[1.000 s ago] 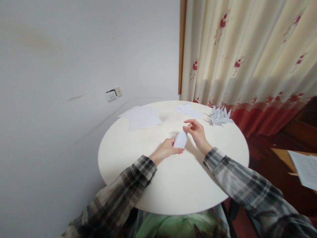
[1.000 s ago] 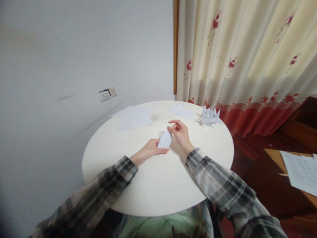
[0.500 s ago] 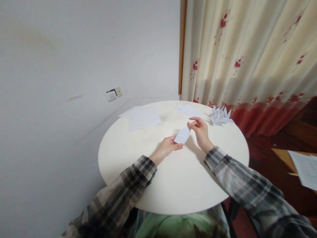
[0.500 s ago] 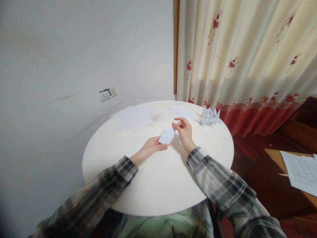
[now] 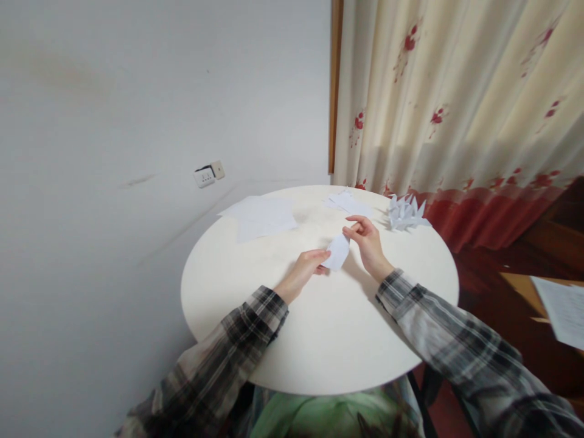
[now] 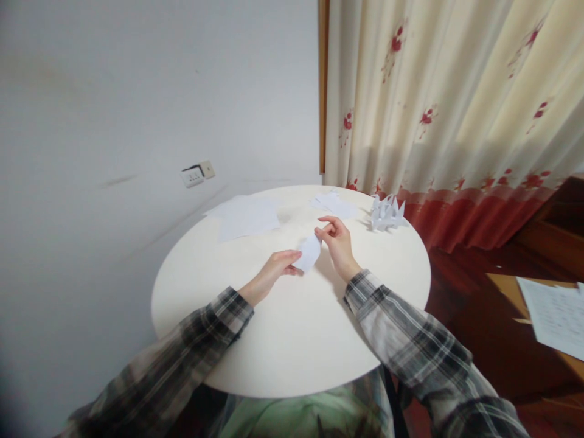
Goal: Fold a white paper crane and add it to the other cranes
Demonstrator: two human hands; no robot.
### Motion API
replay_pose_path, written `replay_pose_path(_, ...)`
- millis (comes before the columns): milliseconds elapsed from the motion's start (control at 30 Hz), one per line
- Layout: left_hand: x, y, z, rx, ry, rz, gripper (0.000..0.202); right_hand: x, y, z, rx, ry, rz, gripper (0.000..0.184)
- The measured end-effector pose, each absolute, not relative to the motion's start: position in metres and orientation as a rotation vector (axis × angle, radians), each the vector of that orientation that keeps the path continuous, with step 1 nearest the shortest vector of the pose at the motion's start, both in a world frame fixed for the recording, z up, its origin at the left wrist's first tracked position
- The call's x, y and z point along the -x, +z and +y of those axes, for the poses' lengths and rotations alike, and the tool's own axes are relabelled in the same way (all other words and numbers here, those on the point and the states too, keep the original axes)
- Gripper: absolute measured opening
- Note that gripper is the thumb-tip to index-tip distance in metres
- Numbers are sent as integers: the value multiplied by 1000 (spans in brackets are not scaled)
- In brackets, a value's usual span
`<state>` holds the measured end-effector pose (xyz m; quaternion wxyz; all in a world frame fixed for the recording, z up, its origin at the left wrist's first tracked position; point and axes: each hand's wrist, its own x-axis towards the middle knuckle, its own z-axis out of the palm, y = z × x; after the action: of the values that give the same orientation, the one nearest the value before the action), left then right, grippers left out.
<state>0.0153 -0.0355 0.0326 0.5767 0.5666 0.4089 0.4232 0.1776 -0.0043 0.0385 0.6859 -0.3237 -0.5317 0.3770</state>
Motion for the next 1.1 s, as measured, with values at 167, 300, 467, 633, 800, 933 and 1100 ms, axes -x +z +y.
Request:
replay_pose_path(167, -17, 26, -28, -1350, 1102, 960, 32, -173, 39, -8, 727, 907, -1302, 28)
replay_pose_path(300, -15, 23, -24, -1344, 1217, 982, 33, -169, 38, -8, 749, 1068, -1298, 40)
replay_pose_path(467, -11, 25, -23, -1310, 1344, 989, 31, -166, 34, -7, 907, 1204, -1409, 32)
replay_pose_path(633, -13, 26, -24, -1226, 1335, 957, 29, -170, 37, -10, 879, 1197, -1454, 32)
replay_pose_path(800, -12, 30, -26, -1134, 1289, 893, 28, -172, 38, -13, 847, 1246, -1437, 30)
replay_pose_path(933, -11, 31, -26, -1087, 1300, 863, 28, -169, 37, -16, 848, 1313, -1396, 31)
replay_pose_path(1100, -10, 29, -24, -1045, 1341, 836, 33, -167, 40, -19, 907, 1367, -1538, 30)
